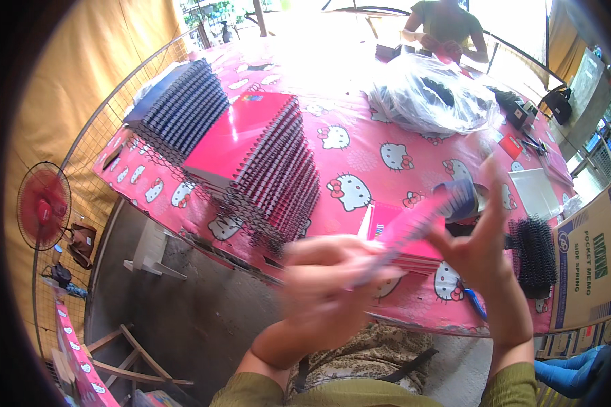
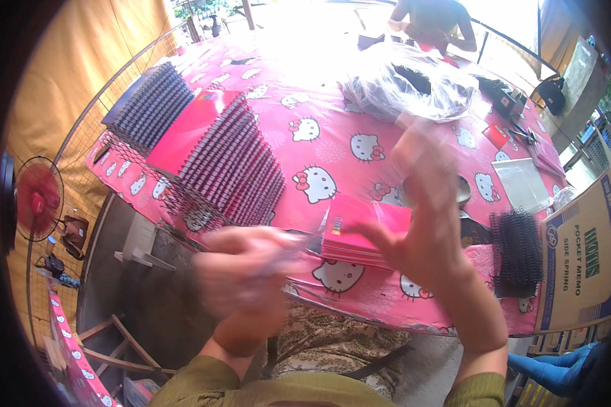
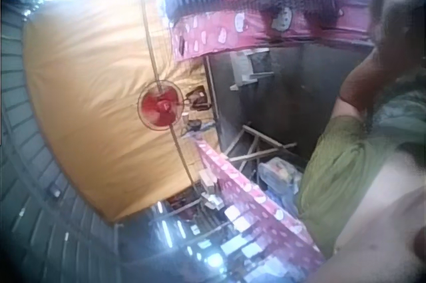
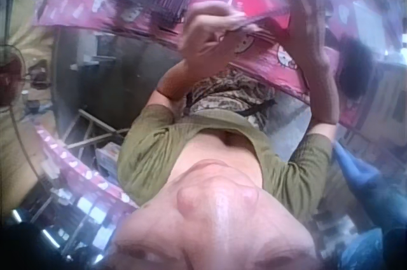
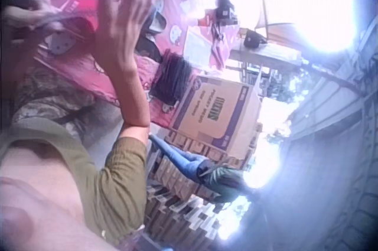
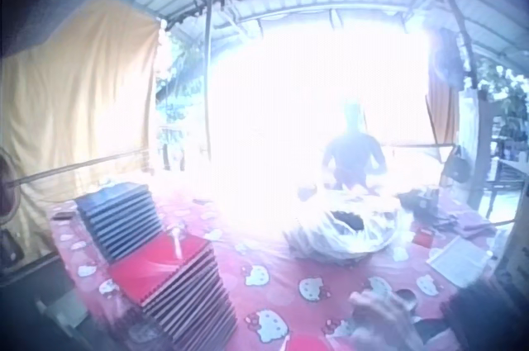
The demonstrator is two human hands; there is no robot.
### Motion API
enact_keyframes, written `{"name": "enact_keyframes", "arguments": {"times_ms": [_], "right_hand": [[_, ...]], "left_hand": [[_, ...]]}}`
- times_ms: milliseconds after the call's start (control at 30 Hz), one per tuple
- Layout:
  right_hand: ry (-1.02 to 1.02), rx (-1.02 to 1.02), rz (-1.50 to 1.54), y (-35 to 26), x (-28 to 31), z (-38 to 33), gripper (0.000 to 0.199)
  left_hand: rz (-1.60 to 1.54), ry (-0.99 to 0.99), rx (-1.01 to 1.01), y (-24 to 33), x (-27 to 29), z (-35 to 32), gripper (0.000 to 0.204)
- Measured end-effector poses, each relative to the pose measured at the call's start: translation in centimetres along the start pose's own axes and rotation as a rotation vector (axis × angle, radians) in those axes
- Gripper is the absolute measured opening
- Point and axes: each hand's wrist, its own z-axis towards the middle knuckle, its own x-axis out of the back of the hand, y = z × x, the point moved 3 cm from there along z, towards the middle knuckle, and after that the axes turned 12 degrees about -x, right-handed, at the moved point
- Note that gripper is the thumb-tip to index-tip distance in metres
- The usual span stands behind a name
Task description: The person binds a notebook by inserting a spiral wire into the punched holes of the covers and pages, then trims the excess wire with a pair of pliers.
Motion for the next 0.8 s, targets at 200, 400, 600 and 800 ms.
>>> {"name": "enact_keyframes", "arguments": {"times_ms": [200, 400, 600, 800], "right_hand": [[-0.366, -0.559, 0.862, -3.9, -7.7, 12.8, 0.045], [0.044, -0.392, 0.457, -2.4, -17.4, 12.3, 0.026], [0.041, -0.495, 0.602, -2.6, -18.5, 11.1, 0.038], [-0.107, -0.371, 0.016, 1.9, -6.7, 3.0, 0.049]], "left_hand": [[0.437, 0.455, 0.106, -1.4, 9.5, 7.0, 0.014], [0.481, 0.242, 0.329, -8.2, 14.5, 7.0, 0.024], [0.356, 0.310, 0.401, -9.8, 14.7, 7.7, 0.029], [0.341, 0.277, 0.326, -7.3, 14.6, 7.8, 0.028]]}}
